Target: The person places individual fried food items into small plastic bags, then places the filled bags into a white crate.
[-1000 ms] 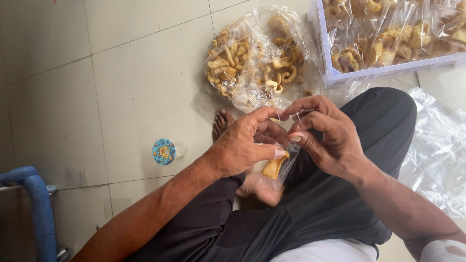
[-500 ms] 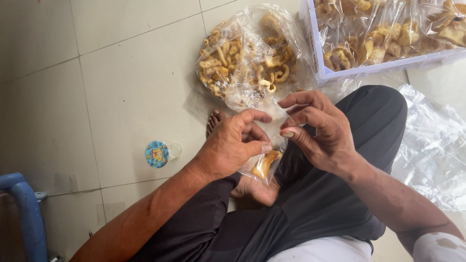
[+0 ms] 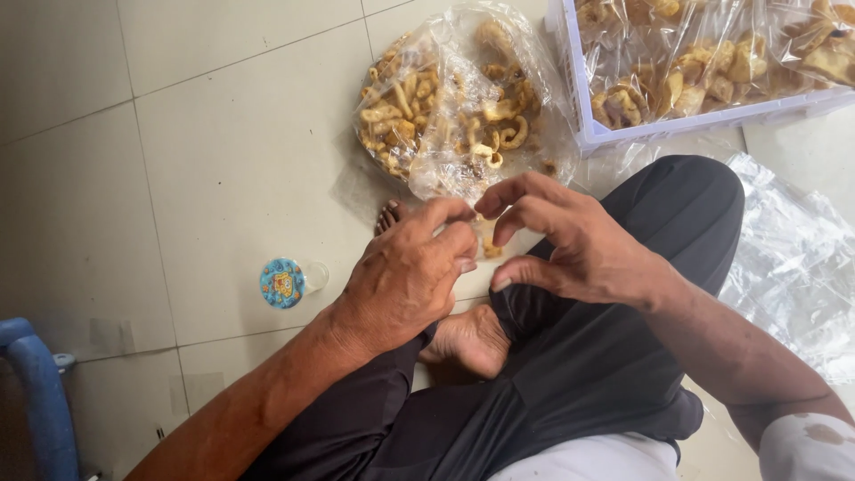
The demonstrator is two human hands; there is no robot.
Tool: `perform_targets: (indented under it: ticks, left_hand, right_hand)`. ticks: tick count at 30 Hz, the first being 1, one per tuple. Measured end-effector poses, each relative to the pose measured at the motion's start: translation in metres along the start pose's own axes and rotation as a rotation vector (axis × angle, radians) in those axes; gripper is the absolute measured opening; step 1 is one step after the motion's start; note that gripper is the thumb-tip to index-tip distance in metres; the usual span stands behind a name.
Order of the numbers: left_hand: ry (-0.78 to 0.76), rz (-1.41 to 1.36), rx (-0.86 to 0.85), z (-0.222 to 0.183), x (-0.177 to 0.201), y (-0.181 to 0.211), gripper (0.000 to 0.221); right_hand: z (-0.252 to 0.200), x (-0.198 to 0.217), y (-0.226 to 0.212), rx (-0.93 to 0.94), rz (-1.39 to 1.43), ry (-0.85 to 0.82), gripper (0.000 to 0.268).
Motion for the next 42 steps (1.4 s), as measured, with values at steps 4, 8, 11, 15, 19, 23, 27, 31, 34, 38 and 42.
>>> perform_targets:
  ticks: [4,8,11,15,19,23,27,31,34,38,42]
  left_hand:
    - [-0.013,0.115,0.0,-0.003,-0.006,-0.009,0.013]
    - [-0.143,0.156,0.025,-0.005,-0.03,-0.032,0.006]
    - [-0.196,0.124,0.032,-0.006,-0.039,-0.032,0.007]
    - [-0.226,0.112,0.066,-0.009,-0.042,-0.038,0.006]
    - [-0.25,0.148,0.101,-0.009,-0.047,-0.046,0.008]
    - [-0.286,0.149,0.102,-0.007,-0.049,-0.041,0.012]
    - [-0.281,0.152,0.098,-0.01,-0.052,-0.041,0.012]
    - [-0.213,0.075,0.037,-0.007,-0.037,-0.026,0.01]
    - [-0.22,0.088,0.029,-0.009,-0.04,-0.027,0.006]
    - [-0.225,0.103,0.008,-0.012,-0.044,-0.026,0.002]
    - [-0.232,0.124,-0.003,-0.014,-0.05,-0.026,0.005]
  right_hand:
    - [0.001,0.026,0.052,-0.147,0.303,0.237,0.015]
    - [0.008,0.021,0.146,-0.119,-0.114,0.203,0.012]
    - [-0.005,-0.028,0.221,-0.188,-0.388,-0.076,0.012]
    - [-0.069,-0.088,0.321,-0.459,-0.929,-0.662,0.014]
    - [-0.074,-0.089,0.347,-0.475,-1.128,-0.674,0.016]
    - [-0.078,-0.083,0.37,-0.49,-1.225,-0.623,0.022]
    - [-0.072,-0.071,0.34,-0.441,-1.179,-0.48,0.028]
    - [-0.061,-0.062,0.326,-0.61,-1.004,-0.572,0.027]
    - [-0.064,-0.063,0.324,-0.728,-0.924,-0.592,0.028]
    - [-0.074,-0.079,0.342,-0.533,-1.168,-0.662,0.026]
    - [-0.079,-0.073,0.323,-0.66,-0.831,-0.565,0.016]
Point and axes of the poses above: each hand's wrist, its own z-axis towards the middle knuckle, its own x-axis out of the back of the hand, y = z × x, the point moved 10 cm from there along z, towards the middle knuckle, and after that the axes turned 4 degrees about x, right-handed, at the moved point
